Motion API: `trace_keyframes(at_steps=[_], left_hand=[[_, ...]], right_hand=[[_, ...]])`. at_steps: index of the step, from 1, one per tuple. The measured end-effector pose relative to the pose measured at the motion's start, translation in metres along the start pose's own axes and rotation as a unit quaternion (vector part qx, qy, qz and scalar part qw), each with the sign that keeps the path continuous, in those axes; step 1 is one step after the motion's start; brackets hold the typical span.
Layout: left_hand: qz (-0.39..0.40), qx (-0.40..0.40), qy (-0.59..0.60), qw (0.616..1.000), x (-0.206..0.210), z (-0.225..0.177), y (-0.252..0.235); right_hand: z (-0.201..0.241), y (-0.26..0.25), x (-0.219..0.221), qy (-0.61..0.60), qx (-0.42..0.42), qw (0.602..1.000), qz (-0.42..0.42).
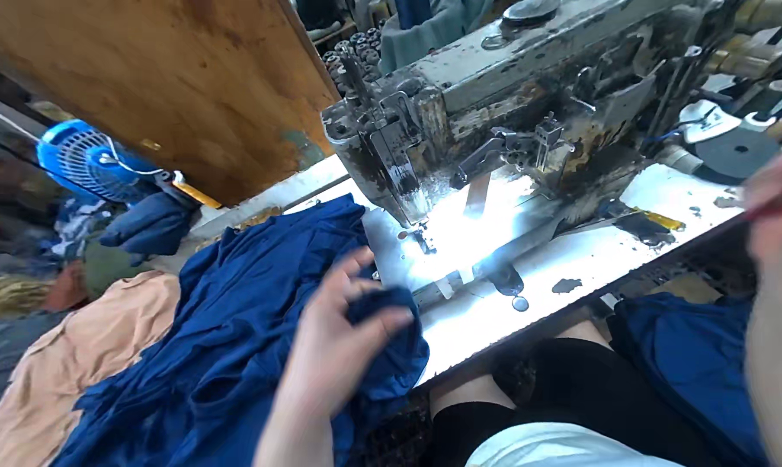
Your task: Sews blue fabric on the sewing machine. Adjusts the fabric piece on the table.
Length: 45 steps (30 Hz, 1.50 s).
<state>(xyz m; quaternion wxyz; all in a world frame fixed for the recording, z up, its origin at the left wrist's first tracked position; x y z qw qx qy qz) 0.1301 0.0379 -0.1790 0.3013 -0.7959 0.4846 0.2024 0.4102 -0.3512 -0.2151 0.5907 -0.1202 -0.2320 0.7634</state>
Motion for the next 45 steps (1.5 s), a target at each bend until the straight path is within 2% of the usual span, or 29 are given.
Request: trace_keyframes(at_steps=[1, 2, 4, 5, 6, 8, 11, 14, 18, 21, 24, 27, 29, 30, 31, 34, 36, 37, 39, 42, 45], left_hand=[[0.016, 0.038, 0.018, 0.999, 0.016, -0.011, 0.022], [0.020, 0.062, 0.019, 0.998, 0.033, -0.013, 0.040], [0.012, 0.073, -0.031, 0.997, 0.063, 0.001, 0.068], [0.007, 0.069, -0.069, 0.995, 0.075, 0.011, 0.078], [0.006, 0.062, -0.096, 0.993, 0.086, 0.019, 0.086], [0.002, 0.055, -0.133, 0.990, 0.100, 0.029, 0.098], [-0.016, 0.069, -0.156, 0.985, 0.106, 0.029, 0.104], [-0.004, 0.073, -0.167, 0.983, 0.106, 0.027, 0.103], [-0.002, 0.085, -0.184, 0.979, 0.109, 0.026, 0.102], [-0.011, 0.101, -0.202, 0.974, 0.110, 0.026, 0.101], [-0.003, 0.109, -0.193, 0.975, 0.115, 0.027, 0.102], [0.036, 0.173, -0.148, 0.973, 0.119, 0.005, 0.112], [0.032, 0.230, -0.121, 0.965, 0.096, -0.021, 0.131], [-0.020, 0.247, -0.116, 0.962, 0.068, -0.031, 0.142], [-0.105, 0.243, -0.133, 0.955, 0.030, -0.034, 0.154], [-0.347, 0.154, -0.236, 0.894, -0.105, -0.004, 0.205], [-0.455, 0.098, -0.186, 0.866, -0.166, 0.024, 0.241], [-0.488, 0.071, -0.146, 0.858, -0.180, 0.033, 0.253], [-0.480, 0.041, -0.119, 0.868, -0.181, 0.029, 0.254], [-0.446, -0.019, -0.152, 0.882, -0.158, 0.011, 0.234], [-0.405, -0.030, -0.216, 0.888, -0.162, 0.044, 0.235]], right_hand=[[0.011, 0.022, 0.048, 0.062, 0.044, 0.995, 0.062], [0.010, 0.042, 0.094, 0.145, 0.097, 0.974, 0.147], [-0.016, 0.080, 0.162, 0.279, 0.199, 0.886, 0.313], [-0.025, 0.095, 0.184, 0.309, 0.225, 0.844, 0.376], [-0.025, 0.107, 0.201, 0.317, 0.223, 0.821, 0.420], [-0.016, 0.124, 0.229, 0.299, 0.183, 0.811, 0.469], [-0.011, 0.143, 0.261, 0.295, 0.153, 0.795, 0.507], [-0.015, 0.147, 0.276, 0.320, 0.178, 0.781, 0.506], [-0.020, 0.144, 0.286, 0.353, 0.224, 0.744, 0.522], [-0.020, 0.144, 0.297, 0.359, 0.220, 0.734, 0.532], [-0.016, 0.144, 0.301, 0.303, 0.201, 0.764, 0.533], [-0.012, 0.137, 0.279, 0.193, 0.141, 0.841, 0.486], [-0.015, 0.128, 0.257, 0.132, 0.102, 0.874, 0.456], [-0.020, 0.125, 0.244, 0.115, 0.105, 0.881, 0.447], [-0.028, 0.122, 0.231, 0.105, 0.122, 0.883, 0.442], [-0.041, 0.119, 0.209, 0.064, 0.169, 0.882, 0.436], [-0.029, 0.119, 0.216, 0.051, 0.135, 0.887, 0.438], [-0.019, 0.122, 0.226, 0.055, 0.099, 0.892, 0.437], [0.003, 0.135, 0.254, 0.059, 0.027, 0.896, 0.439], [0.034, 0.172, 0.304, 0.058, -0.067, 0.880, 0.467], [0.059, 0.231, 0.353, 0.085, -0.166, 0.835, 0.517]])
Point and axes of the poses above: each hand's wrist, its own y-axis away from the middle knuckle, its own x-axis out of the palm, z = x × y, the point moved 9 cm from there along -y, towards the middle knuckle, and after that the axes turned 12 degrees about x, right-handed, at the moved point
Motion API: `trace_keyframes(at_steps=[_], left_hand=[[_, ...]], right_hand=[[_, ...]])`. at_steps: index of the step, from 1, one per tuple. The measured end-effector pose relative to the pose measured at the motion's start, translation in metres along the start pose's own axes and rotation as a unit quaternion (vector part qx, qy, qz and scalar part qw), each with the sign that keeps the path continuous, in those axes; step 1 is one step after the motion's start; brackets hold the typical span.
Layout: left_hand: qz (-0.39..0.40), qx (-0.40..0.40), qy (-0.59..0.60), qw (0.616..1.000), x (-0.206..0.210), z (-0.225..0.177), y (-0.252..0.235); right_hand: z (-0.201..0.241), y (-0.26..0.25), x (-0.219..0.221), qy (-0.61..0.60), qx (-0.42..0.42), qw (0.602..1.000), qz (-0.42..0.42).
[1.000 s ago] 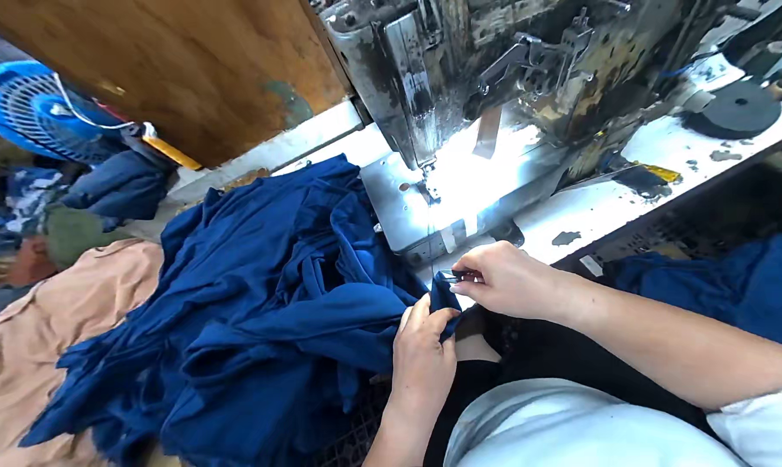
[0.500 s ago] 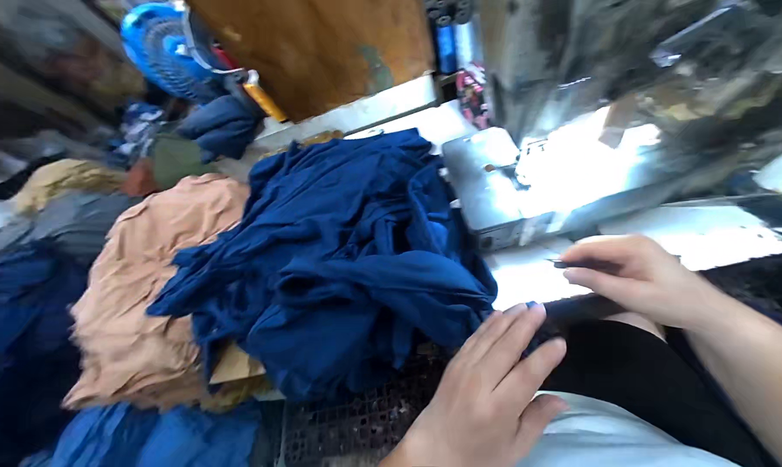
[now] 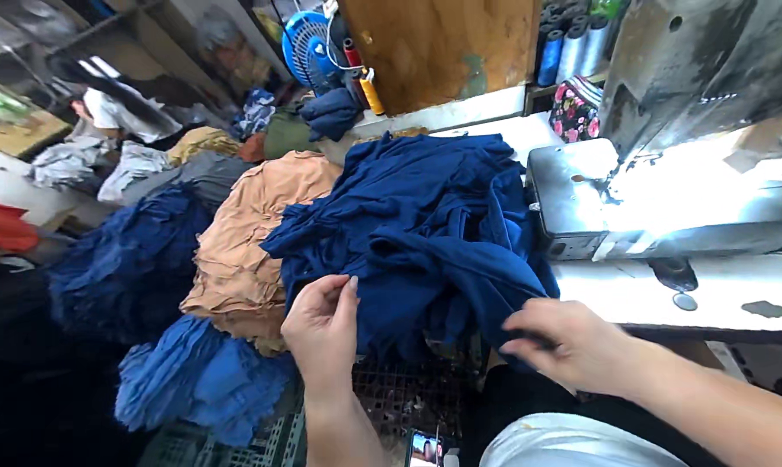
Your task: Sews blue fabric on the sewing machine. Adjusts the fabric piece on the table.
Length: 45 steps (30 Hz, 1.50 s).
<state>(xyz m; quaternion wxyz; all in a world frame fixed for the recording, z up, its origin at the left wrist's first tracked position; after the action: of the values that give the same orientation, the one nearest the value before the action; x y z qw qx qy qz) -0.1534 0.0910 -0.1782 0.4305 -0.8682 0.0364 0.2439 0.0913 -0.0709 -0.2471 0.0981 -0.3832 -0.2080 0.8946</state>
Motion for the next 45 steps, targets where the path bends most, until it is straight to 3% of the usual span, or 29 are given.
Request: trace_keyframes(at_steps=[2, 4, 6, 8, 11, 13, 15, 16, 19, 21, 23, 25, 27, 29, 30, 31, 33, 34, 36, 38, 40, 42, 45], left_hand=[[0.081, -0.021, -0.077, 0.994, 0.015, 0.025, -0.006], [0.177, -0.065, -0.117, 0.975, 0.036, 0.045, -0.009], [0.179, -0.021, -0.137, 0.974, 0.042, 0.041, -0.014], [0.133, 0.041, -0.108, 0.984, 0.031, 0.027, -0.019], [0.028, 0.098, 0.016, 0.995, -0.002, 0.003, -0.026], [0.000, 0.125, 0.064, 0.990, -0.015, -0.011, -0.034], [0.017, 0.145, 0.066, 0.987, -0.009, -0.017, -0.044], [0.041, 0.158, 0.056, 0.985, 0.003, -0.017, -0.049], [0.161, 0.176, -0.021, 0.971, 0.055, -0.002, -0.052], [0.237, 0.126, -0.053, 0.962, 0.085, 0.020, -0.043], [0.248, 0.109, -0.073, 0.960, 0.093, 0.028, -0.034], [0.196, 0.146, -0.107, 0.964, 0.075, 0.006, -0.028], [0.125, 0.199, -0.121, 0.965, 0.048, -0.041, -0.019], [0.096, 0.210, -0.013, 0.973, 0.040, -0.093, 0.005], [0.140, 0.168, 0.089, 0.972, 0.052, -0.111, 0.025], [0.205, 0.100, 0.204, 0.952, 0.072, -0.123, 0.048], [0.305, -0.067, 0.415, 0.855, 0.114, -0.129, 0.102], [0.305, -0.143, 0.481, 0.809, 0.124, -0.126, 0.125], [0.252, -0.231, 0.515, 0.786, 0.122, -0.118, 0.153], [0.264, -0.188, 0.435, 0.840, 0.106, -0.118, 0.164], [0.367, -0.049, 0.293, 0.882, 0.091, -0.125, 0.171], [0.447, 0.080, 0.238, 0.859, 0.085, -0.146, 0.171], [0.506, 0.162, 0.233, 0.814, 0.081, -0.190, 0.166]], right_hand=[[0.013, -0.019, 0.040, 0.112, 0.003, 0.992, 0.065], [0.002, -0.040, 0.065, 0.190, 0.099, 0.958, 0.191], [-0.013, -0.056, 0.066, 0.221, 0.170, 0.930, 0.241], [-0.017, -0.060, 0.036, 0.196, 0.148, 0.959, 0.142], [-0.011, -0.043, -0.051, 0.003, 0.094, 0.995, -0.043], [-0.019, -0.027, -0.102, -0.196, 0.140, 0.970, -0.031], [-0.038, -0.015, -0.130, -0.285, 0.216, 0.934, -0.008], [-0.051, -0.010, -0.137, -0.244, 0.262, 0.934, -0.016], [-0.087, 0.004, -0.132, 0.042, 0.357, 0.933, -0.025], [-0.093, 0.019, -0.119, 0.127, 0.325, 0.935, -0.063], [-0.083, 0.031, -0.111, 0.135, 0.255, 0.951, -0.113], [-0.076, 0.038, -0.100, 0.106, 0.226, 0.962, -0.110], [-0.088, 0.038, -0.087, 0.104, 0.278, 0.954, -0.051], [-0.112, 0.038, -0.071, 0.087, 0.365, 0.926, 0.038], [-0.113, 0.038, -0.063, 0.071, 0.371, 0.924, 0.055], [-0.097, 0.038, -0.057, 0.059, 0.332, 0.941, 0.036], [-0.026, 0.046, -0.044, 0.008, 0.167, 0.986, -0.008], [0.012, 0.056, -0.031, -0.042, 0.079, 0.996, 0.018], [0.063, 0.073, -0.003, -0.147, -0.036, 0.975, 0.163], [0.081, 0.073, -0.004, -0.205, -0.075, 0.944, 0.247], [0.089, 0.048, -0.034, -0.203, -0.094, 0.958, 0.178], [0.103, 0.011, -0.043, -0.114, -0.124, 0.978, 0.126], [0.125, -0.043, 0.022, 0.018, -0.139, 0.962, 0.233]])
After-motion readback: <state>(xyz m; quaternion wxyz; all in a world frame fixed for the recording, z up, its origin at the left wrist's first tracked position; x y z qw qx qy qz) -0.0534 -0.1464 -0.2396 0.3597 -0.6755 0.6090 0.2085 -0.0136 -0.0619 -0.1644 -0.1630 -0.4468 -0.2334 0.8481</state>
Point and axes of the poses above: each hand's wrist, its own y-axis away from the middle knuckle, its own x-axis out of the palm, z = x × y, the point moved 9 cm from there along -y, towards the middle knuckle, and after that the axes turned 12 degrees about x, right-handed, at the moved point
